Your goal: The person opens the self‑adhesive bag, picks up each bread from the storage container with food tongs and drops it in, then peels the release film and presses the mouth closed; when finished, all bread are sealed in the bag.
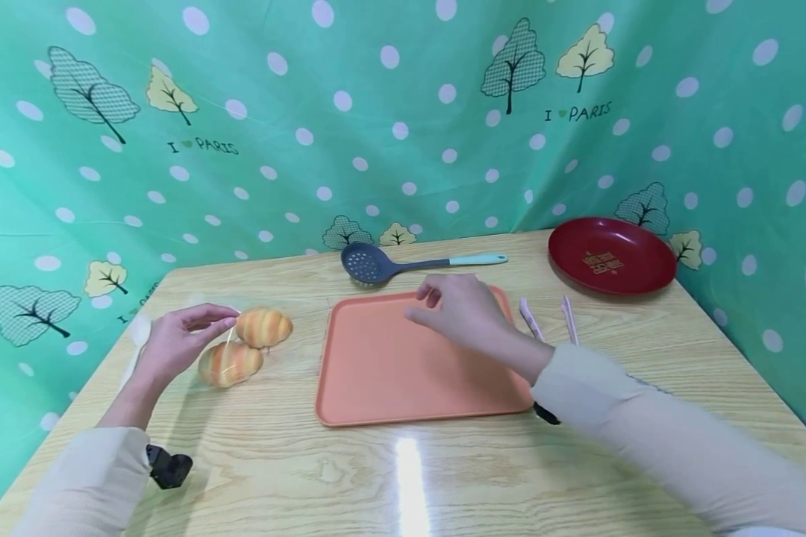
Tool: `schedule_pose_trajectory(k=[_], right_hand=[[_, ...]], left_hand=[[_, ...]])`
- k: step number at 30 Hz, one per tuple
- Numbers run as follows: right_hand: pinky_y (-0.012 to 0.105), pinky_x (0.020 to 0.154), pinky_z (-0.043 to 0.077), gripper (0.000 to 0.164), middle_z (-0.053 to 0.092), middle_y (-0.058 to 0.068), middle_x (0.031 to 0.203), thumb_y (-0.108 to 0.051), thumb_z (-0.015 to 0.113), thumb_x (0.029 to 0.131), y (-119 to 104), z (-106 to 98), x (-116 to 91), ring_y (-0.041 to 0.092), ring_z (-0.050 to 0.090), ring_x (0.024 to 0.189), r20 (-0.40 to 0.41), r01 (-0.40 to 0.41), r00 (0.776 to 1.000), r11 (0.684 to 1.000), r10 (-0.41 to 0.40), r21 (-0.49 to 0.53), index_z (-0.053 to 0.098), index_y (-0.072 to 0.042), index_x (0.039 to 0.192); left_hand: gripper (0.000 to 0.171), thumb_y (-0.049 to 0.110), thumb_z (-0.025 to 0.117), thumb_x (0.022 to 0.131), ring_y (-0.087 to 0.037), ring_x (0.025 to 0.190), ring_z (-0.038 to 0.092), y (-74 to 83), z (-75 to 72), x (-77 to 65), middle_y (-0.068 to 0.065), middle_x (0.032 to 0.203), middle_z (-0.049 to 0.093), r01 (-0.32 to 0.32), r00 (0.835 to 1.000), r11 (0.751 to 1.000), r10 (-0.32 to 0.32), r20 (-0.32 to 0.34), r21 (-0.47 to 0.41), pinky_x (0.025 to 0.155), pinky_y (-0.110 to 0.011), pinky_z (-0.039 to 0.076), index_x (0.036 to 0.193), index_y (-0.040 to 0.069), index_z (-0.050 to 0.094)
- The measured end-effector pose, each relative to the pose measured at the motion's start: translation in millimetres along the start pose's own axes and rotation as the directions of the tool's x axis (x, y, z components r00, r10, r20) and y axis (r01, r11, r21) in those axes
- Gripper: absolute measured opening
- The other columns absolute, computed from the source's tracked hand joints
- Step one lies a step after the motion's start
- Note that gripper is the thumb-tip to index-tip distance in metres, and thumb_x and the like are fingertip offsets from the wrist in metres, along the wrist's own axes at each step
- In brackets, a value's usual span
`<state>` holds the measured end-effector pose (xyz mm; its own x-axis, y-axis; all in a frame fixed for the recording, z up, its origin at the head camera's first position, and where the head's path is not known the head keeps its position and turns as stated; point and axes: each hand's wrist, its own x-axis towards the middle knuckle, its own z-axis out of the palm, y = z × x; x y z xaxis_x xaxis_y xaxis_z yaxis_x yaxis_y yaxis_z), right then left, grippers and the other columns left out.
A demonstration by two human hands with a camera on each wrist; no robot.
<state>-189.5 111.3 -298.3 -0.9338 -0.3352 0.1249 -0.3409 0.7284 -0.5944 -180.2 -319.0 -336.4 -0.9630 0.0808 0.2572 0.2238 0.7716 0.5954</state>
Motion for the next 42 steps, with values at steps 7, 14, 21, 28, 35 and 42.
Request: schedule_pose_trajectory(k=[7, 14, 21, 28, 35, 42], right_hand=[[0.033, 0.074, 0.055, 0.035, 0.068, 0.001, 0.097, -0.034, 0.079, 0.09, -22.5, 27.1, 18.5, 0.019, 0.064, 0.088, 0.077, -0.005, 0.997, 0.976, -0.012, 0.217, 0.071, -0.011, 0.116], [0.031, 0.078, 0.055, 0.041, 0.068, 0.001, 0.099, -0.034, 0.08, 0.09, -38.7, 55.5, 34.9, 0.02, 0.064, 0.092, 0.171, -0.026, 0.985, 0.945, -0.032, 0.326, 0.071, -0.008, 0.12], [0.027, 0.075, 0.052, 0.044, 0.068, 0.0, 0.097, -0.034, 0.079, 0.09, -54.7, 82.4, 45.4, 0.017, 0.061, 0.09, 0.251, -0.042, 0.967, 0.936, -0.051, 0.35, 0.071, -0.007, 0.124], [0.023, 0.064, 0.045, 0.048, 0.064, 0.0, 0.089, -0.034, 0.079, 0.091, -69.0, 107.7, 56.1, 0.011, 0.054, 0.074, 0.345, -0.089, 0.938, 0.941, -0.031, 0.326, 0.069, -0.004, 0.128], [0.026, 0.08, 0.051, 0.047, 0.069, 0.003, 0.105, -0.037, 0.08, 0.09, -84.8, 126.5, 64.3, 0.012, 0.06, 0.093, 0.372, -0.11, 0.928, 0.968, 0.019, 0.227, 0.071, -0.007, 0.126], [0.025, 0.076, 0.052, 0.036, 0.073, -0.001, 0.099, -0.04, 0.079, 0.09, -95.3, 140.8, 69.0, 0.01, 0.063, 0.082, 0.373, -0.144, 0.923, 0.984, 0.095, 0.106, 0.078, -0.011, 0.11]], left_hand=[[0.024, 0.022, 0.066, 0.101, -0.037, 0.113, 0.065, 0.3, -2.0, -0.7, -0.015, 0.109, 0.075, 0.001, 1.0, 1.0, -0.001, 0.001, -0.007, 0.094, -0.055, 0.053, 0.111, 0.002, 0.075], [0.022, 0.021, 0.067, 0.101, -0.033, 0.114, 0.064, 2.4, -3.0, -1.5, -0.013, 0.11, 0.075, 0.003, 1.0, 1.0, -0.003, 0.004, -0.022, 0.096, -0.051, 0.052, 0.112, 0.004, 0.076], [0.024, 0.021, 0.066, 0.102, -0.039, 0.116, 0.063, 2.4, -4.3, -1.4, -0.016, 0.112, 0.074, 0.008, 1.0, 0.999, -0.007, 0.018, -0.049, 0.097, -0.057, 0.051, 0.112, 0.003, 0.075], [0.024, 0.021, 0.066, 0.102, -0.04, 0.114, 0.064, 1.9, -5.1, -1.4, -0.016, 0.112, 0.074, 0.003, 1.0, 0.999, -0.002, 0.017, -0.054, 0.096, -0.057, 0.052, 0.113, 0.002, 0.075], [0.024, 0.021, 0.065, 0.102, -0.038, 0.114, 0.065, -0.1, -4.5, -0.8, -0.016, 0.112, 0.074, 0.013, 1.0, 0.999, -0.013, 0.016, -0.037, 0.095, -0.055, 0.053, 0.113, 0.002, 0.075], [0.024, 0.022, 0.066, 0.102, -0.035, 0.114, 0.064, -1.5, -2.6, -0.3, -0.015, 0.113, 0.074, 0.017, 1.0, 0.999, -0.016, 0.009, -0.042, 0.095, -0.054, 0.053, 0.113, 0.002, 0.075]])
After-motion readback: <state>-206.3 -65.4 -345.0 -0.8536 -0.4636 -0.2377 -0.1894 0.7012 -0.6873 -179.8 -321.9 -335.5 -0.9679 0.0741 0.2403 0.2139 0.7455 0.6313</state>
